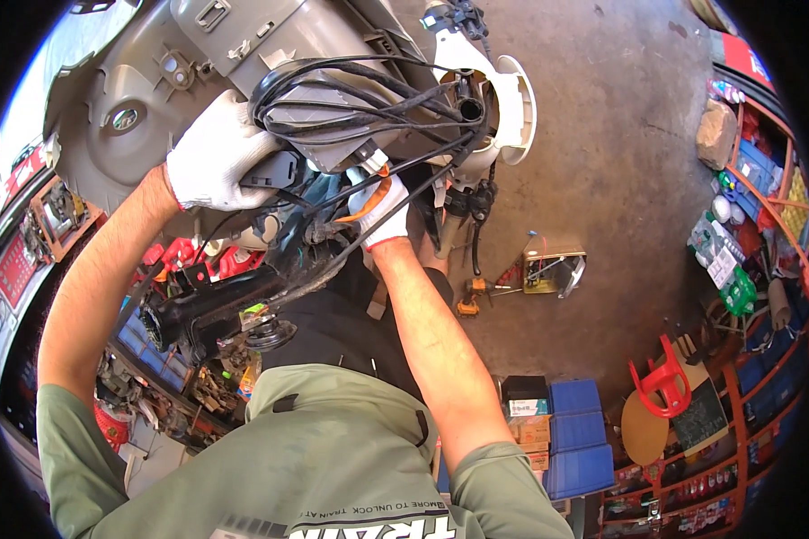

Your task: The person connects electrical wire harnesses to a module and installs it into the front housing of a scooter using an electric screwdriver. They then fit a plastic panel cover onto the assembly by hand before walking towards other vehicles outside.

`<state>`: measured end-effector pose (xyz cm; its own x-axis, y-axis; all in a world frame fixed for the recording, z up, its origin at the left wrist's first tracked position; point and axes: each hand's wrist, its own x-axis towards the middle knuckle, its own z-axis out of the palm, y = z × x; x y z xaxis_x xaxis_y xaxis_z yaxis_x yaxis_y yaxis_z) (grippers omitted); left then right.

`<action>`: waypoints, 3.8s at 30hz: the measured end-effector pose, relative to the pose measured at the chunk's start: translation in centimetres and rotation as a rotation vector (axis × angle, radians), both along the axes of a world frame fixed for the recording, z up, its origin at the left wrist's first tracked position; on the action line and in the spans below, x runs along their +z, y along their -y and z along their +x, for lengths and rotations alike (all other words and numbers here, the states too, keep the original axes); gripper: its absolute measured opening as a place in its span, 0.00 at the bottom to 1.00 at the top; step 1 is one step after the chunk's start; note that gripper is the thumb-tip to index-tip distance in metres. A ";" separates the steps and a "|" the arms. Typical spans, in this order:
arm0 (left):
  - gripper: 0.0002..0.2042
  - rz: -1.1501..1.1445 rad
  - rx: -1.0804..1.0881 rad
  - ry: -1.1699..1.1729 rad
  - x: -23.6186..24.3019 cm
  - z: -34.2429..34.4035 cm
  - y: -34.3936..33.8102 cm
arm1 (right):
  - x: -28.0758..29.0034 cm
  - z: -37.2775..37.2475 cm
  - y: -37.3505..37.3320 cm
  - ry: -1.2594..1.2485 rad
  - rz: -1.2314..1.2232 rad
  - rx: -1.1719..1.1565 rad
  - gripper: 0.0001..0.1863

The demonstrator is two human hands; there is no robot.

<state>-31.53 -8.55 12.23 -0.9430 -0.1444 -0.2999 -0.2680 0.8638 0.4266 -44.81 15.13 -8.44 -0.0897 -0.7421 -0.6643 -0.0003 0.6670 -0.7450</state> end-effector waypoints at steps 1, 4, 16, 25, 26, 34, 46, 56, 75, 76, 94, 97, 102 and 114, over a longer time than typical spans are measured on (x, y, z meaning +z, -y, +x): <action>0.22 -0.012 0.003 -0.015 0.0 -0.1 0.0 | -0.4 0.8 0.1 0.086 0.027 -0.105 0.20; 0.22 -0.025 0.005 -0.005 0.0 0.1 0.0 | -1.1 1.4 0.8 0.141 -0.214 -0.244 0.15; 0.22 -0.010 0.010 -0.030 -0.3 0.6 -0.1 | 3.0 -0.6 2.7 -0.332 -0.325 0.481 0.21; 0.23 -0.032 -0.006 -0.036 -0.2 0.2 0.0 | -1.0 2.0 1.1 0.199 -0.423 -0.252 0.19; 0.23 -0.027 -0.006 -0.045 -0.2 0.3 0.0 | -0.8 1.8 0.8 0.693 -0.334 -0.509 0.19; 0.23 -0.033 -0.006 -0.045 -0.2 0.2 0.0 | 0.6 0.0 1.3 -0.569 -0.419 0.257 0.15; 0.22 -0.042 -0.011 -0.049 -0.4 0.4 -0.1 | -1.3 1.7 1.7 -0.082 -0.394 -0.121 0.12; 0.22 -0.042 0.001 -0.049 -0.2 0.3 -0.2 | -4.0 3.5 1.1 0.298 -0.412 -0.392 0.12; 0.22 -0.019 0.035 0.017 0.0 2.7 -0.7 | -4.6 5.7 -0.1 1.457 -0.155 -0.946 0.21; 0.22 -0.032 -0.016 -0.036 -0.4 0.0 0.5 | -9.6 4.9 -1.1 1.698 -0.308 -1.026 0.20; 0.24 0.006 -0.005 0.011 -0.7 0.4 0.5 | -2.6 2.2 2.1 0.829 -0.584 -0.491 0.16; 0.25 0.003 0.000 0.024 -0.6 0.8 0.2 | -2.7 2.3 1.3 1.539 -0.310 -0.855 0.19; 0.22 -0.041 -0.014 -0.085 -0.5 0.5 0.2 | -4.1 3.2 1.6 0.735 -0.346 -0.556 0.22; 0.22 -0.036 -0.007 -0.030 -0.4 0.3 0.3 | -5.0 2.9 1.5 1.298 -0.363 -0.793 0.20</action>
<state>-31.23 -8.82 11.83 -0.9526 -0.1476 -0.2661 -0.2491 0.8806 0.4031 -41.92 13.64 -13.40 -0.0500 -0.9164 -0.3972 0.9971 -0.0232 -0.0719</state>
